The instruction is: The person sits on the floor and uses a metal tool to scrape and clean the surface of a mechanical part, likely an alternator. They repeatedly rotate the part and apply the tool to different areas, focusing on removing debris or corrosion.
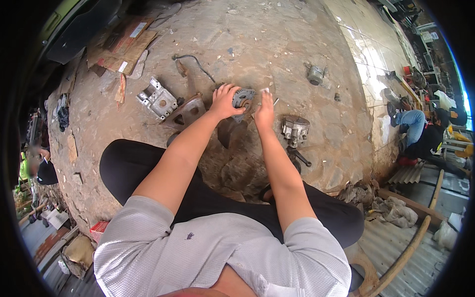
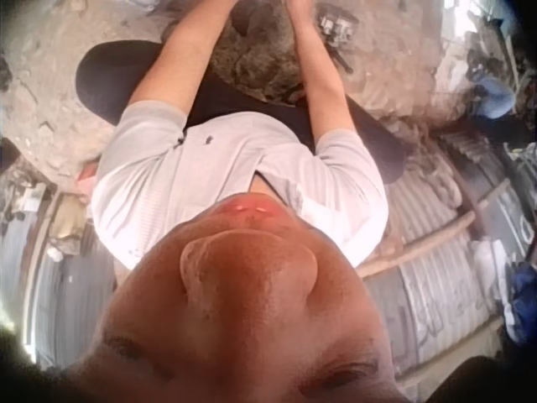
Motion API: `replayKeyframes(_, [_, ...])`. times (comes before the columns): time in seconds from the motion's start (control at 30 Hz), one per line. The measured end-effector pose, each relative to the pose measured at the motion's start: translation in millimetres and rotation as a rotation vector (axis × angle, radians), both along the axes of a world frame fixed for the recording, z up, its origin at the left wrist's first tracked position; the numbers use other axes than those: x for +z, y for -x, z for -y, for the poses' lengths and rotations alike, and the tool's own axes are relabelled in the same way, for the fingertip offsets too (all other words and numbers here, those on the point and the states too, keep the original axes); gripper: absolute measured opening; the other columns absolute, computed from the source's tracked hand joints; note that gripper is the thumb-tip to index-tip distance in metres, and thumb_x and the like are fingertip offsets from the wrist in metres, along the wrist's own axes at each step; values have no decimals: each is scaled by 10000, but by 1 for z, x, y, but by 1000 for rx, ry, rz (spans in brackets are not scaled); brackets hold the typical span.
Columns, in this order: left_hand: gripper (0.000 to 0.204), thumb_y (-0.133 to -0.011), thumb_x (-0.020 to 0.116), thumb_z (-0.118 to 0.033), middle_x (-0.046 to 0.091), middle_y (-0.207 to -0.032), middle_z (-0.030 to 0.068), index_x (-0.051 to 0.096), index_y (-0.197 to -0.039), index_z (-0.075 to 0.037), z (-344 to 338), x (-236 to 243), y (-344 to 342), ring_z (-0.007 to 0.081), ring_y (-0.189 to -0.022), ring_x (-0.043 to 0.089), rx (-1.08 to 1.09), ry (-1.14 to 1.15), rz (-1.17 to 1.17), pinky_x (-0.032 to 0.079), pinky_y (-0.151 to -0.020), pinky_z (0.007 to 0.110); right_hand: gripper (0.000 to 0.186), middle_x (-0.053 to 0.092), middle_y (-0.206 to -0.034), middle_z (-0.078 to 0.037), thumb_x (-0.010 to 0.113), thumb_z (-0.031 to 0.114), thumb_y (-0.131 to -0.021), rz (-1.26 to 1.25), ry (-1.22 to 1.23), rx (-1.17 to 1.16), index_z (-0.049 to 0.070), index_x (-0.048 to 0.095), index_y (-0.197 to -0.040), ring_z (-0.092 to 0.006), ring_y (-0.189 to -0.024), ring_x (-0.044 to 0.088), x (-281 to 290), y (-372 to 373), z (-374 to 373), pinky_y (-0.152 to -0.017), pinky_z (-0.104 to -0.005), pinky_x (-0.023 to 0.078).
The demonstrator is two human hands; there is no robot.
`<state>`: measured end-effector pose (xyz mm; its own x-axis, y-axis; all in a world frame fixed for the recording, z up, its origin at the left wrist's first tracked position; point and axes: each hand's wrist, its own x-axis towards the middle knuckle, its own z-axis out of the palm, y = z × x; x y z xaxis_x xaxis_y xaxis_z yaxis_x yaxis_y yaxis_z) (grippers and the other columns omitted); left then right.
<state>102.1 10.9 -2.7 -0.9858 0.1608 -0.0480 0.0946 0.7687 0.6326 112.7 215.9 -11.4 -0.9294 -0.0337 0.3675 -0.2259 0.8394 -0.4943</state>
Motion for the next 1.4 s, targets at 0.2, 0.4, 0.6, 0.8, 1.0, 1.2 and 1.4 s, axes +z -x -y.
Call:
replayKeyframes(0.2, [1092,-635,932,-590,369,-1614,116,445,-1531,-200,-4,9,-3,356,-1555,228,3,47,16,195,-1254,583,589,544,-1513,-209,460,-116,-882,52,28,175,31,568,-1442,-370,-1447,475,6,-5,-14,-1185,-455,406])
replayKeyframes(0.4, [1180,-554,981,-577,393,-1599,116,446,-1528,-181,-8,21,-13,357,-1542,270,49,103,21,222,-1247,590,627,535,-1524,-209,446,-140,-853,570,122,-64,46,574,-1438,-367,-1436,489,13,-6,-11,-1188,-442,398])
replayKeyframes(0.6, [1122,-575,953,-527,392,-1594,129,453,-1518,-179,-6,19,-11,368,-1537,262,44,41,2,205,-1244,610,610,568,-1485,-217,495,-124,-848,281,38,164,32,584,-1431,-363,-1416,512,11,-11,-13,-1172,-449,424])
replayKeyframes(0.8, [1024,-649,883,-489,368,-1603,131,448,-1526,-192,1,10,-12,372,-1548,227,21,2,34,177,-1247,619,583,540,-1511,-225,483,-93,-871,187,-16,440,15,573,-1437,-362,-1418,506,22,-13,-4,-1155,-436,437])
replayKeyframes(1.0, [968,-708,847,-501,366,-1609,117,448,-1534,-192,-4,4,-5,367,-1549,226,17,-5,41,158,-1253,606,621,543,-1499,-241,445,-107,-866,151,129,192,52,575,-1452,-364,-1405,521,15,-16,5,-1154,-419,433])
replayKeyframes(1.2, [941,-741,834,-558,372,-1609,123,464,-1523,-188,-2,-11,-3,372,-1546,227,36,-31,-19,155,-1245,604,585,592,-1442,-236,448,-103,-875,92,228,3,55,605,-1417,-389,-1352,559,17,-23,20,-1118,-434,461])
replayKeyframes(1.4, [1019,-686,879,-576,365,-1613,135,457,-1526,-183,0,2,-4,382,-1547,220,-18,-39,-3,163,-1241,601,545,607,-1431,-227,457,-92,-887,192,185,-13,31,617,-1394,-403,-1329,576,14,-16,8,-1107,-436,472])
